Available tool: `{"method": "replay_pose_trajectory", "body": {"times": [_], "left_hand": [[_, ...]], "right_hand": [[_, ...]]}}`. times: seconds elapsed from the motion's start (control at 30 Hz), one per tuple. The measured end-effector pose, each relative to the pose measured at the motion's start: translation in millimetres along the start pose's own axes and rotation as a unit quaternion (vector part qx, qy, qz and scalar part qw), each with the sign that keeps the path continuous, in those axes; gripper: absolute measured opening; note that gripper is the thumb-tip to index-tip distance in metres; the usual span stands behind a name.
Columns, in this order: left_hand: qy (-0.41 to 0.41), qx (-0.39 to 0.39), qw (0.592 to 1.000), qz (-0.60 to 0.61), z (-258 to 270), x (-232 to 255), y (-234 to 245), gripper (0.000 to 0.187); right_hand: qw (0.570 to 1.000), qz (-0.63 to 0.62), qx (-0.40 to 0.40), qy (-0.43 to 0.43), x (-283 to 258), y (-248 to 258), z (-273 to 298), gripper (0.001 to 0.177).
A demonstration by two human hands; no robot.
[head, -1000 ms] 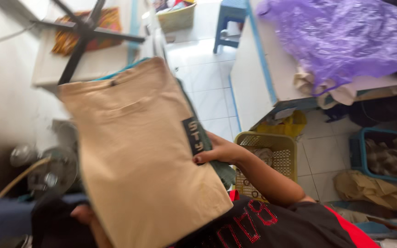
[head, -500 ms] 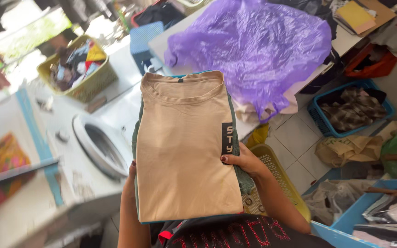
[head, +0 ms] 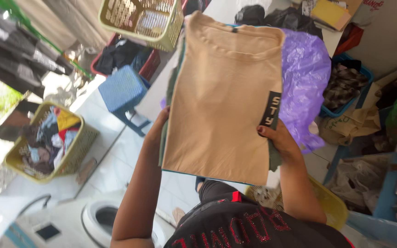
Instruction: The person gathers bubble wrap from a storage area and places it into a purple plastic bag. They then fold a black tote bag and place it inside the purple bag. Finally, they pick up a stack of folded clothes and place them into the purple bag.
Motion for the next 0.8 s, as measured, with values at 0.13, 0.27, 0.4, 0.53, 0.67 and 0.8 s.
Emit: {"method": "replay_pose_trajectory", "body": {"times": [0.13, 0.27, 0.4, 0.53, 0.67, 0.8], "left_hand": [[0.042, -0.069, 0.995, -0.067, -89.7, 42.4, -9.9, 0.056], [0.112, -0.113, 0.983, -0.092, -169.6, 50.3, 10.0, 0.057], [0.131, -0.181, 0.959, -0.172, -258.6, 30.4, 53.0, 0.062], [0.197, -0.224, 0.931, -0.211, -345.2, -13.8, 114.7, 0.066], [0.252, -0.245, 0.907, -0.234, -402.8, -44.6, 170.5, 0.070], [0.292, -0.291, 0.875, -0.252, -425.6, -39.1, 199.4, 0.070]], "right_hand": [[0.997, -0.004, 0.069, 0.045, 1.2, 2.0, -45.3, 0.078], [0.991, -0.013, 0.129, 0.041, 46.0, 12.7, -80.1, 0.068], [0.980, -0.017, 0.195, 0.036, 93.5, 30.1, -101.2, 0.046], [0.948, -0.058, 0.311, -0.026, 168.3, 18.0, -114.4, 0.050], [0.910, -0.122, 0.381, -0.111, 259.1, -39.7, -157.7, 0.058], [0.896, -0.138, 0.418, -0.057, 291.2, -79.1, -156.9, 0.073]]}}
Point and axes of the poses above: each hand's wrist, its own z-axis away from the middle knuckle, its own y-axis out of the back of the hand, x = y × z, the point moved 3 cm from there along -z, towards the middle knuckle, and after that the axes turned 5 degrees about -z, right-handed, at the moved point
